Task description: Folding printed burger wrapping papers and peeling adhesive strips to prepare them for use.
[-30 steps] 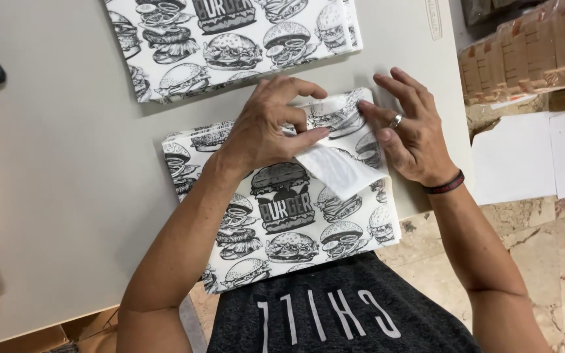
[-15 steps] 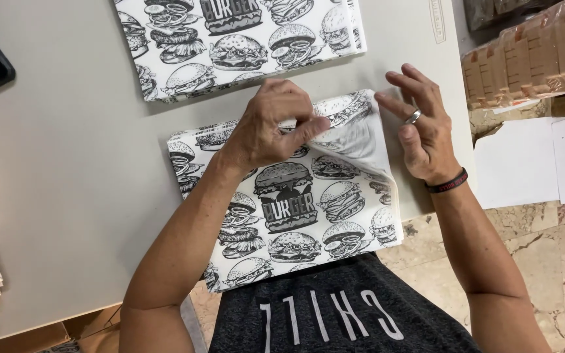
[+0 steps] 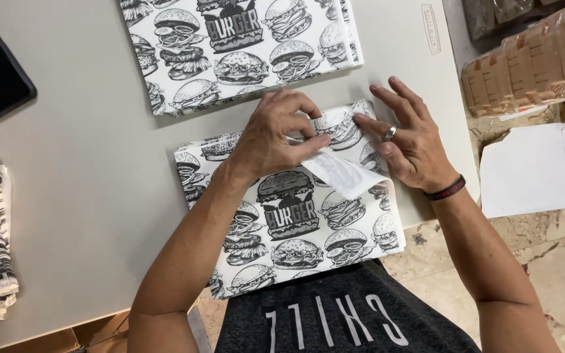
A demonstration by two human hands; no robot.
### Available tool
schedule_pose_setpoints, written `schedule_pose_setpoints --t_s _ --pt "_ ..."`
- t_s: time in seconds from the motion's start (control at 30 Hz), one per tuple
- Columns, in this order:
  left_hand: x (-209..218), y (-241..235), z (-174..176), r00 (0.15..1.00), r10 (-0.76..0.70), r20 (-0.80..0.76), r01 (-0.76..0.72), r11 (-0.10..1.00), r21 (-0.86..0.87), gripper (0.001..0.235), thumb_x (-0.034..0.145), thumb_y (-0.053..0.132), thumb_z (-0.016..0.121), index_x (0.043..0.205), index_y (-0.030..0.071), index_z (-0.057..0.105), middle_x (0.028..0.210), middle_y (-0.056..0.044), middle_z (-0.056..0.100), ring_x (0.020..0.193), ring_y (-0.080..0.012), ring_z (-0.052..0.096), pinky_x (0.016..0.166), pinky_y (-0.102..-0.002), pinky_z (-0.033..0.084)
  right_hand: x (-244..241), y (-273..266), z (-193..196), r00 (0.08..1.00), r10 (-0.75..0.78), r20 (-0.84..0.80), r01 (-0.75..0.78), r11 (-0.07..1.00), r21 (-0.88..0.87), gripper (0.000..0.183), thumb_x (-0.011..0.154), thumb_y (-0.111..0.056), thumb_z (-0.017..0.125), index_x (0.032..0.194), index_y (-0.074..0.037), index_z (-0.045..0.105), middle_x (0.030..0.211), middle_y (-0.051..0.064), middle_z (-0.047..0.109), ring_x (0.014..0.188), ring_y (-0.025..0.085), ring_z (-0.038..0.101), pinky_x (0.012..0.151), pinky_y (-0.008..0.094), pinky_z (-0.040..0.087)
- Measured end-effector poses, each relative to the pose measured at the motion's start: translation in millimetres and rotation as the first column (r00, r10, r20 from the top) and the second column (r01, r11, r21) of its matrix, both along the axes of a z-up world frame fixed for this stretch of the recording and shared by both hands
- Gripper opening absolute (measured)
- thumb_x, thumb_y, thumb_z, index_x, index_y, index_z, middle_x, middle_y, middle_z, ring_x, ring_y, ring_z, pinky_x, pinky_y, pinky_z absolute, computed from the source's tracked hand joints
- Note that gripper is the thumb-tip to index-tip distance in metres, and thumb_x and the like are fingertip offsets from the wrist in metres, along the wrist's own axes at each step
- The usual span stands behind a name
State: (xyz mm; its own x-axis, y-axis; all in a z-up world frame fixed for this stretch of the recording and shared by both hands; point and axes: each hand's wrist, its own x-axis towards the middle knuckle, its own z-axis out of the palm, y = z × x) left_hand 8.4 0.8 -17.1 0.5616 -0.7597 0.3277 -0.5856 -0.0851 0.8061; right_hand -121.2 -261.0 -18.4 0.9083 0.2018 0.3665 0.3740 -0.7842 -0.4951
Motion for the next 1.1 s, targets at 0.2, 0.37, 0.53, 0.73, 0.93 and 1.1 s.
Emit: schedule_pose_setpoints --t_s 0.2,0.37,0.53,0.73,0.93,1.1 --pt "0.5 1.6 -1.9 0.997 -0.031 -0.068 0.028 0.998 -0.051 0.041 0.090 0.020 0.085 0.127 0.015 0.066 0.093 -0.006 0.070 0.103 -0.0260 0.067 0.102 -0.048 0.045 0.5 -7.6 2.0 0.998 0.009 0.069 -0.019 0.989 0.148 0.068 0.109 -0.054 0.030 0.147 -0.006 0.060 0.148 0.028 0.052 0.145 0.053 0.038 0.118 0.060 0.033" --pt "1.8 3.0 -2.7 0.997 -0.075 -0.014 0.075 0.997 -0.006 0.013 0.092 0.019 0.084 0.101 0.013 0.076 0.087 -0.004 0.074 0.108 -0.0245 0.066 0.103 -0.046 0.041 -0.8 -2.9 5.5 0.997 -0.009 0.072 -0.002 0.988 0.152 0.068 0.110 -0.050 0.028 0.139 -0.002 0.066 0.144 0.029 0.055 0.142 0.054 0.042 0.117 0.061 0.035" --pt "5.8 1.6 -22.3 0.996 -0.083 -0.024 0.082 0.995 -0.050 0.022 0.096 0.028 0.071 0.076 0.018 0.070 0.087 0.000 0.072 0.108 -0.0208 0.066 0.105 -0.044 0.040 0.3 -4.4 0.1 0.998 0.008 0.061 -0.016 0.992 0.129 0.063 0.110 -0.049 0.032 0.132 -0.006 0.072 0.145 0.028 0.056 0.145 0.054 0.039 0.118 0.060 0.033" --pt "2.0 1.2 2.7 0.998 -0.056 -0.034 0.054 0.997 -0.062 0.037 0.097 0.030 0.077 0.064 0.015 0.067 0.103 -0.004 0.072 0.114 -0.0259 0.062 0.106 -0.049 0.040 0.4 -3.3 -2.1 1.000 0.001 0.028 -0.004 0.997 0.082 0.059 0.109 -0.050 0.036 0.129 -0.009 0.075 0.146 0.027 0.056 0.145 0.054 0.039 0.116 0.061 0.034" --pt "0.5 0.8 3.3 1.000 -0.029 -0.007 0.029 0.999 0.016 0.022 0.093 0.024 0.083 0.078 0.014 0.071 0.111 -0.006 0.071 0.117 -0.0270 0.061 0.107 -0.050 0.039 -1.1 -1.4 -2.7 1.000 0.007 -0.003 -0.007 0.999 0.045 0.062 0.107 -0.056 0.036 0.131 -0.012 0.074 0.147 0.026 0.055 0.146 0.053 0.038 0.117 0.061 0.034" --pt "-0.3 -0.4 0.1 0.999 -0.018 -0.029 0.018 1.000 0.003 0.019 0.092 0.020 0.084 0.107 0.015 0.073 0.095 -0.003 0.071 0.104 -0.0240 0.065 0.105 -0.049 0.042 -1.2 -11.9 -11.4 0.998 0.040 0.040 -0.045 0.989 0.138 0.060 0.106 -0.052 0.037 0.136 -0.010 0.069 0.142 0.028 0.056 0.143 0.053 0.042 0.117 0.063 0.032"
